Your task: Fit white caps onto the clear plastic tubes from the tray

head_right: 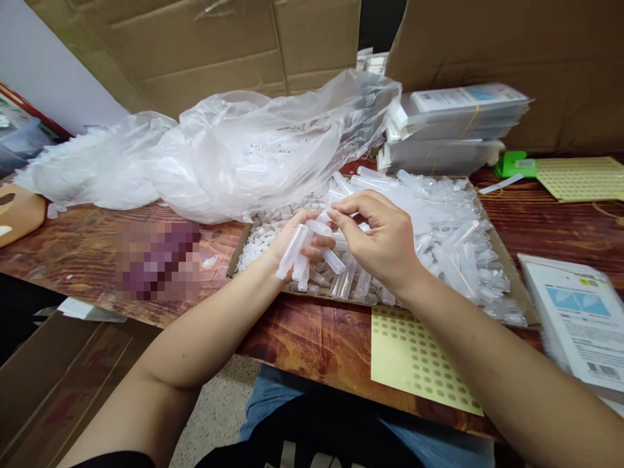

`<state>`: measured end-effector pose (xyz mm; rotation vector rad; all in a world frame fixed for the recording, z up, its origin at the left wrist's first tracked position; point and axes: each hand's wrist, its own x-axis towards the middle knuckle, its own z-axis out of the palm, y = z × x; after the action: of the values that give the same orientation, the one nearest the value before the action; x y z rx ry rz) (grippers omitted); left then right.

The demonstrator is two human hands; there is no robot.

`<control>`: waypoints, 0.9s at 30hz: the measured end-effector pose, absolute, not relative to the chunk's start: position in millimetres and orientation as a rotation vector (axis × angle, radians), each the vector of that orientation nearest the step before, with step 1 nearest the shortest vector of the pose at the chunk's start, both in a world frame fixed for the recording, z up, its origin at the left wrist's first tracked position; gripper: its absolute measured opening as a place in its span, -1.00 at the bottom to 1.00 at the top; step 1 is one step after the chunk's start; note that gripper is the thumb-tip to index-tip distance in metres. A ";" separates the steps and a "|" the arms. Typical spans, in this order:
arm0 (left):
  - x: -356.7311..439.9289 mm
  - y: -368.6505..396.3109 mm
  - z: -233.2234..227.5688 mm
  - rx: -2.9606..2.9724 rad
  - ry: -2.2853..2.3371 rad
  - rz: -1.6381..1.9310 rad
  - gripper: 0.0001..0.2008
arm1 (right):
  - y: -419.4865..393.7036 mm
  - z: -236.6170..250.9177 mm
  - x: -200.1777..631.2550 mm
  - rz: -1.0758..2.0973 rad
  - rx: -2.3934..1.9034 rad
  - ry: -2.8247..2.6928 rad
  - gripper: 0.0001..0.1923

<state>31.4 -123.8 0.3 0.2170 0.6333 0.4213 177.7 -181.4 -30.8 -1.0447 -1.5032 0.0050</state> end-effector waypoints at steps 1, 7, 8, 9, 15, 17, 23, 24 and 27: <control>31.0 -122.1 1.0 0.224 0.642 0.401 -0.61 | -179.1 -29.4 177.1 -0.016 -1.043 -1.517 -0.85; 22.9 -110.2 -0.7 0.222 0.676 0.359 -0.56 | -156.4 -22.8 171.9 0.048 -1.098 -1.584 -0.83; 21.4 -108.6 -1.9 0.232 0.666 0.365 -0.55 | -152.8 -21.9 171.2 0.095 -1.121 -1.583 -0.83; 20.1 -107.4 -3.2 0.243 0.652 0.373 -0.55 | -149.8 -21.0 170.7 0.136 -1.146 -1.585 -0.83; 16.3 -103.2 -9.0 0.283 0.612 0.412 -0.52 | -144.5 -13.9 169.7 0.298 -1.307 -1.577 -0.88; 15.5 -101.9 -10.3 0.284 0.617 0.405 -0.53 | -141.4 -13.4 170.0 0.362 -1.334 -1.562 -0.90; 12.8 -98.1 -10.9 0.298 0.640 0.490 -0.61 | -117.2 -14.0 176.6 0.327 -1.388 -1.646 -0.86; 12.3 -96.9 -11.5 0.299 0.630 0.526 -0.63 | -117.3 -11.3 176.5 0.257 -1.366 -1.660 -0.85; 11.8 -91.6 -16.5 0.265 0.610 0.618 -0.70 | -138.3 2.2 168.1 -0.078 -1.195 -1.678 -0.87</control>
<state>11.8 -91.6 -16.5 0.2652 0.6102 0.6181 168.1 -138.3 2.2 -1.1949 -1.6779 -0.0777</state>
